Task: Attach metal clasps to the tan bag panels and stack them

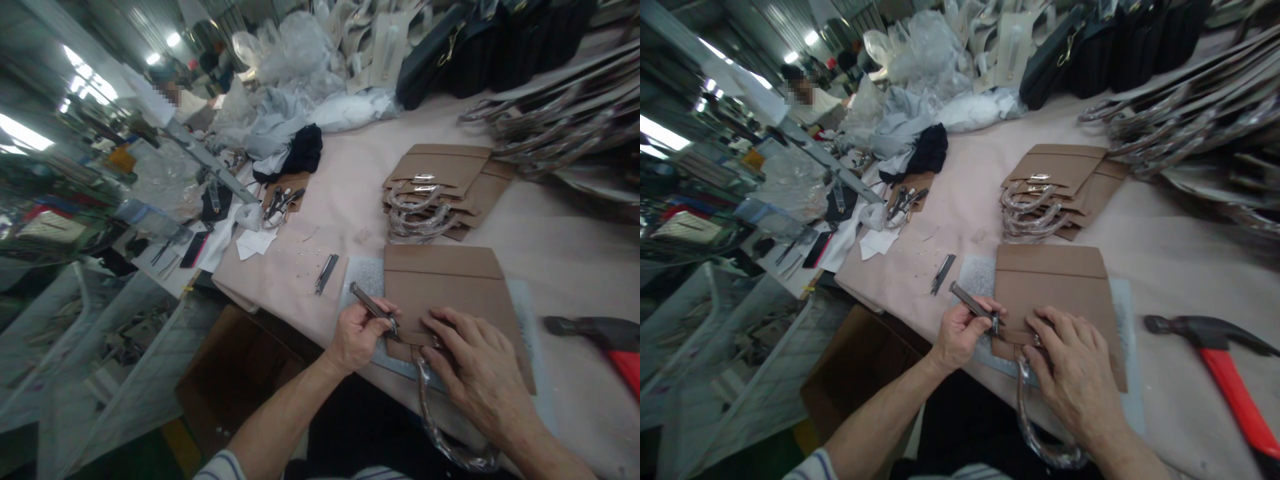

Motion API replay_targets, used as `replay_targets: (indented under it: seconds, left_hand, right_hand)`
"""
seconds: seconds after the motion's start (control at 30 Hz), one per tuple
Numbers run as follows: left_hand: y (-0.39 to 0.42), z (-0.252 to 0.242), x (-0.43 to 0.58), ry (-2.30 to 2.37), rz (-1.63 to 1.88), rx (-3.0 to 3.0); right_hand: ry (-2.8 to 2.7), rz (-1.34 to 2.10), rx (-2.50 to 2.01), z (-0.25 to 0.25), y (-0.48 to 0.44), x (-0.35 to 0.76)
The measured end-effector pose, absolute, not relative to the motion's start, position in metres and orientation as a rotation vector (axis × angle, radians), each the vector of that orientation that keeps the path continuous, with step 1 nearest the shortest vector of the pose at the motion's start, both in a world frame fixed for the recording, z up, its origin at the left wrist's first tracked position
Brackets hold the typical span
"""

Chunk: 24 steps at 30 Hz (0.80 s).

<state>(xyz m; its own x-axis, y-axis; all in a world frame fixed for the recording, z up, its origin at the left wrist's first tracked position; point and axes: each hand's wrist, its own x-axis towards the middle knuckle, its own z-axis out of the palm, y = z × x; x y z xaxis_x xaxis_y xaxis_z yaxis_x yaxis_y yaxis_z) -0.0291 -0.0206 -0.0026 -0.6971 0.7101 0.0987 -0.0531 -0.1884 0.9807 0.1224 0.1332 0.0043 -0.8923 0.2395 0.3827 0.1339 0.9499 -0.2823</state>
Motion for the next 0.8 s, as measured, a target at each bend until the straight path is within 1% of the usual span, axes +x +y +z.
replay_targets:
  seconds: [0.17,0.37,0.67,0.8]
  left_hand:
    - [-0.0210,-0.0033,-0.0316,1.506,1.931,0.713]
    - [-0.0199,0.0003,-0.0325,1.537,1.878,0.801]
    - [-0.0156,-0.0008,-0.0271,1.735,1.871,1.052]
    - [-0.0164,-0.0016,-0.0268,1.775,1.909,0.995]
  right_hand:
    - [-2.676,0.372,-0.275,0.0043,0.1325,0.1226]
    - [-2.688,0.390,-0.291,0.0032,0.1325,0.1236]
    - [-2.683,0.379,-0.296,0.0042,0.1319,0.1235]
    - [-2.683,0.410,-0.309,0.0044,0.1316,0.1235]
